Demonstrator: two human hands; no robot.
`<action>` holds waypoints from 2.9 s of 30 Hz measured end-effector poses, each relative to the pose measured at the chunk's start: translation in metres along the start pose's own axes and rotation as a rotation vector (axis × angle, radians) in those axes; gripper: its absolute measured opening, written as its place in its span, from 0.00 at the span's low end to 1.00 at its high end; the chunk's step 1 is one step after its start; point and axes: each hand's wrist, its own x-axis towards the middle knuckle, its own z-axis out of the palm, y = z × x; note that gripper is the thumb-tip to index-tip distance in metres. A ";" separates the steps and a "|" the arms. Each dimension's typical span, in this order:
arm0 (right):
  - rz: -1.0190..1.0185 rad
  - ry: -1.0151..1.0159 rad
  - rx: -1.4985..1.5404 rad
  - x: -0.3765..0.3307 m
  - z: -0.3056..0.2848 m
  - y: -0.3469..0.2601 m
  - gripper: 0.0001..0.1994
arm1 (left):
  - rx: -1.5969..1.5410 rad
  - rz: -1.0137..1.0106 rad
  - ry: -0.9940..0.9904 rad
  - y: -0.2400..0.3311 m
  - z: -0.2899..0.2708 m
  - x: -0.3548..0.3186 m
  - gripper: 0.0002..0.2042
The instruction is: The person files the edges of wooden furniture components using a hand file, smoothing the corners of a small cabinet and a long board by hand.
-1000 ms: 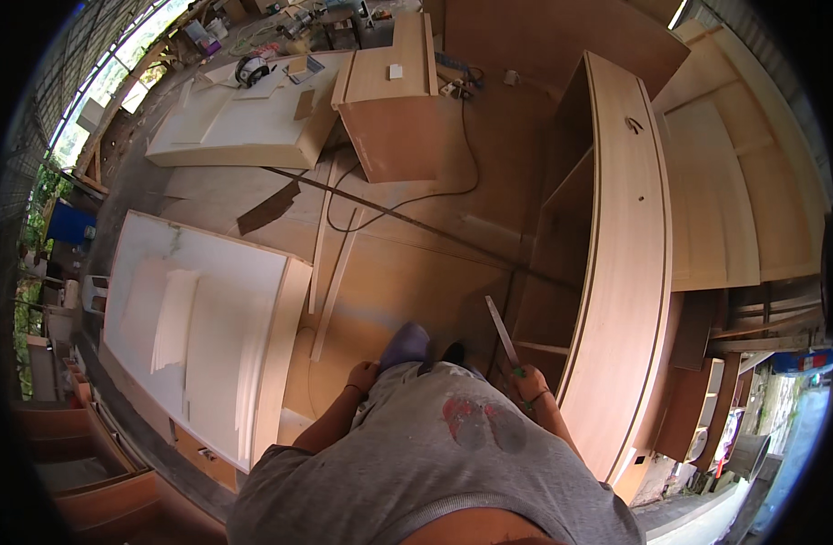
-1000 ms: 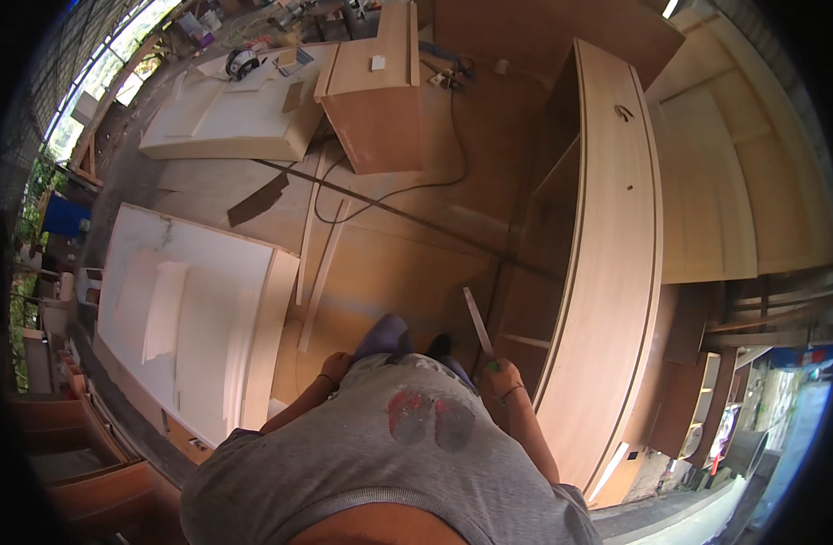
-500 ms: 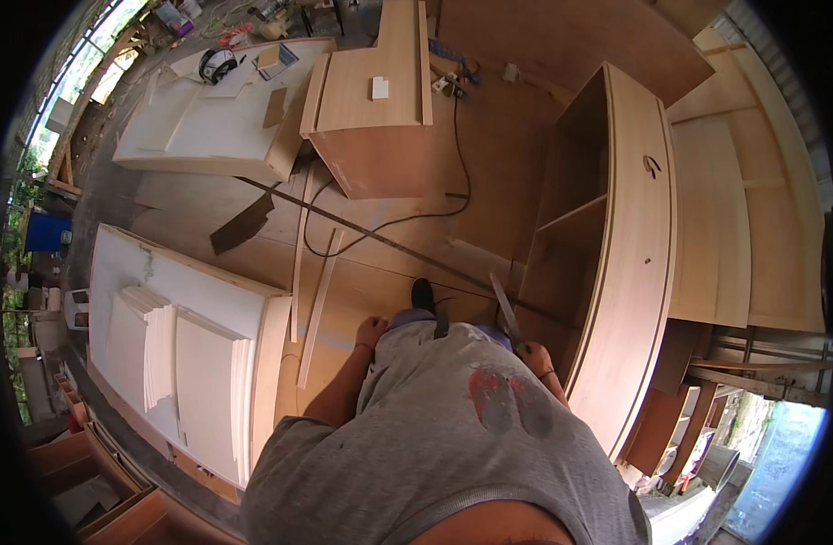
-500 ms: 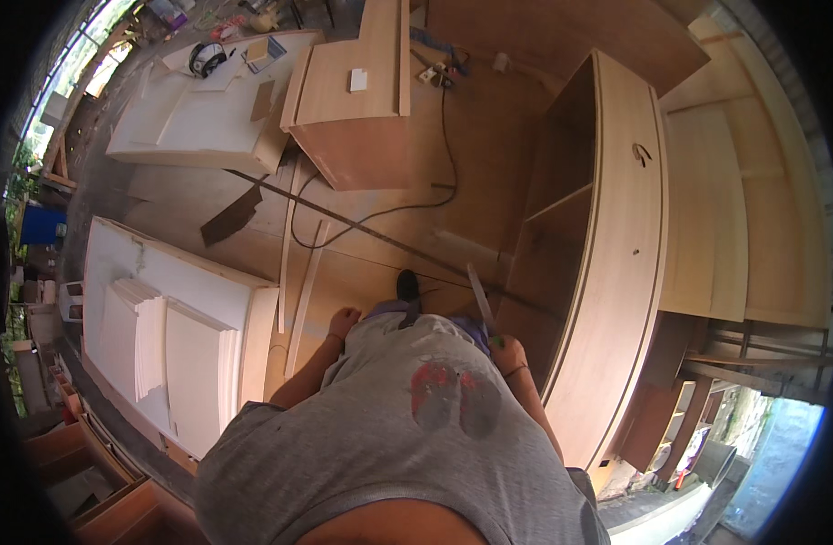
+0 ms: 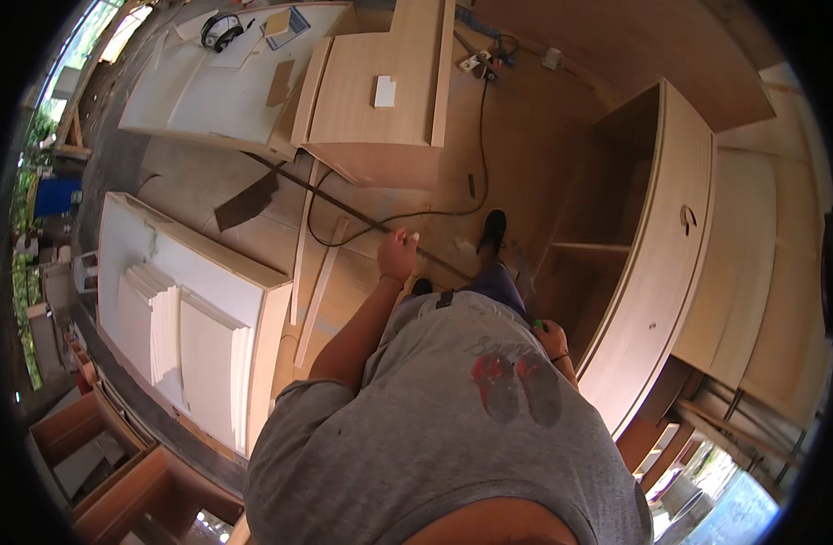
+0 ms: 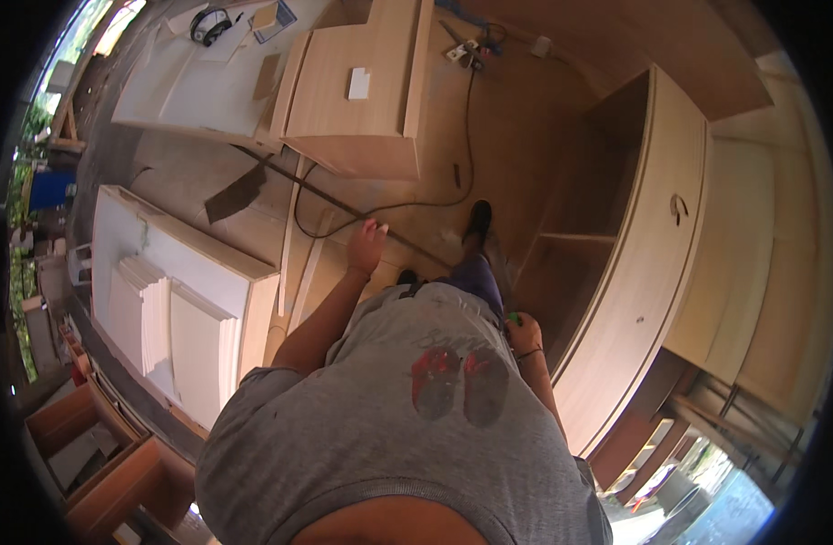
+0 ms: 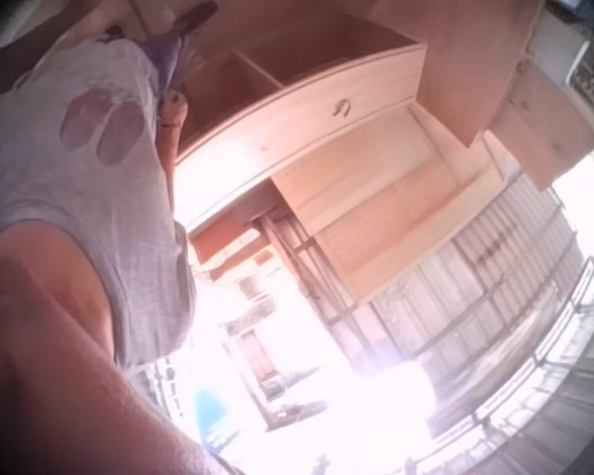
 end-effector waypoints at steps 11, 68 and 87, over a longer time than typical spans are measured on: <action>-0.191 -0.034 -0.097 0.177 -0.141 -0.034 0.15 | 0.412 -0.144 0.109 0.111 0.069 0.178 0.19; -0.432 -0.214 -0.386 0.450 -0.332 -0.205 0.18 | 0.879 -0.235 -0.032 0.130 0.079 0.238 0.36; 0.036 -0.348 0.320 0.387 -0.193 -0.191 0.24 | 0.930 0.050 -0.098 0.121 0.026 0.221 0.38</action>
